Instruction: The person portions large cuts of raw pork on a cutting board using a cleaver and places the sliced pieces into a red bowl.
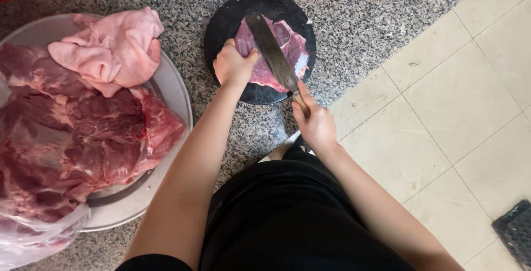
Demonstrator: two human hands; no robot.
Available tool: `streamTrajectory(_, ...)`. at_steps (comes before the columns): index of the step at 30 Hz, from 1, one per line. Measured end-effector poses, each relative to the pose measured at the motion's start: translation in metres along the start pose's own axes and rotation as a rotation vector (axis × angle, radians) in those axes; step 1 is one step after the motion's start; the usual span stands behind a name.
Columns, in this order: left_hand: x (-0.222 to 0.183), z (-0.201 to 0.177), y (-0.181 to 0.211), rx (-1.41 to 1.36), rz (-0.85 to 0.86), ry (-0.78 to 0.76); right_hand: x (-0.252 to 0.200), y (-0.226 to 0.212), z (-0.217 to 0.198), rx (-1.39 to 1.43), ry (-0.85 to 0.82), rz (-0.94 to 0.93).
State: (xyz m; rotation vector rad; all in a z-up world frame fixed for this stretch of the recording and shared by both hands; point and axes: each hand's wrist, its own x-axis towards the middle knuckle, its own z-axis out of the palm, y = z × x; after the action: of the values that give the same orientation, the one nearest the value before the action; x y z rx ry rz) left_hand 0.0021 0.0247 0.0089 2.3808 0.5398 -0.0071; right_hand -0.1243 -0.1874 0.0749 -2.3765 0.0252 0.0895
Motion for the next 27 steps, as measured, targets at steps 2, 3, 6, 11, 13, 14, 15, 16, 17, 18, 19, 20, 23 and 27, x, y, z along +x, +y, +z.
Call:
streamTrajectory(2,0.001,0.003,0.001,0.035,-0.001,-0.002,0.009,-0.002,0.005,-0.031,-0.015,0.039)
streamTrajectory(3,0.001,0.005,0.001,0.048,-0.015,-0.014,0.014,-0.003,0.008,-0.031,-0.005,0.013)
streamTrajectory(6,0.0,0.007,-0.002,0.063,-0.019,-0.04,0.028,-0.004,0.018,-0.041,0.024,-0.049)
streamTrajectory(11,0.002,0.005,-0.002,0.131,-0.008,-0.056,0.048,-0.004,0.03,-0.086,0.019,-0.016)
streamTrajectory(13,0.003,0.0,-0.003,0.171,0.008,-0.049,0.055,-0.006,0.034,-0.083,-0.002,-0.004)
streamTrajectory(14,0.002,-0.003,-0.003,0.149,0.017,-0.032,0.059,-0.005,0.034,-0.083,-0.013,0.003)
streamTrajectory(15,0.001,-0.006,-0.003,0.126,0.026,-0.015,0.063,-0.005,0.033,-0.031,-0.002,-0.04)
streamTrajectory(16,-0.002,-0.01,-0.003,0.106,0.035,0.002,0.066,-0.005,0.032,0.023,0.009,-0.083)
streamTrajectory(17,-0.006,-0.012,-0.001,0.115,0.076,0.075,0.069,-0.004,0.03,0.077,0.019,-0.125)
streamTrajectory(18,-0.012,-0.015,-0.001,0.124,0.118,0.148,0.072,-0.003,0.027,0.144,-0.048,-0.032)
streamTrajectory(19,-0.018,-0.018,-0.001,0.133,0.16,0.221,0.075,-0.001,0.023,0.21,-0.116,0.061)
streamTrajectory(20,-0.025,-0.021,-0.001,0.155,0.261,0.275,0.078,0.002,0.018,0.274,-0.185,0.152)
streamTrajectory(23,-0.043,-0.024,-0.004,0.2,0.53,0.224,0.064,0.011,0.011,0.36,-0.07,0.14)
streamTrajectory(27,-0.07,-0.016,-0.003,0.174,0.897,-0.062,0.049,0.022,0.009,0.504,0.01,-0.11)
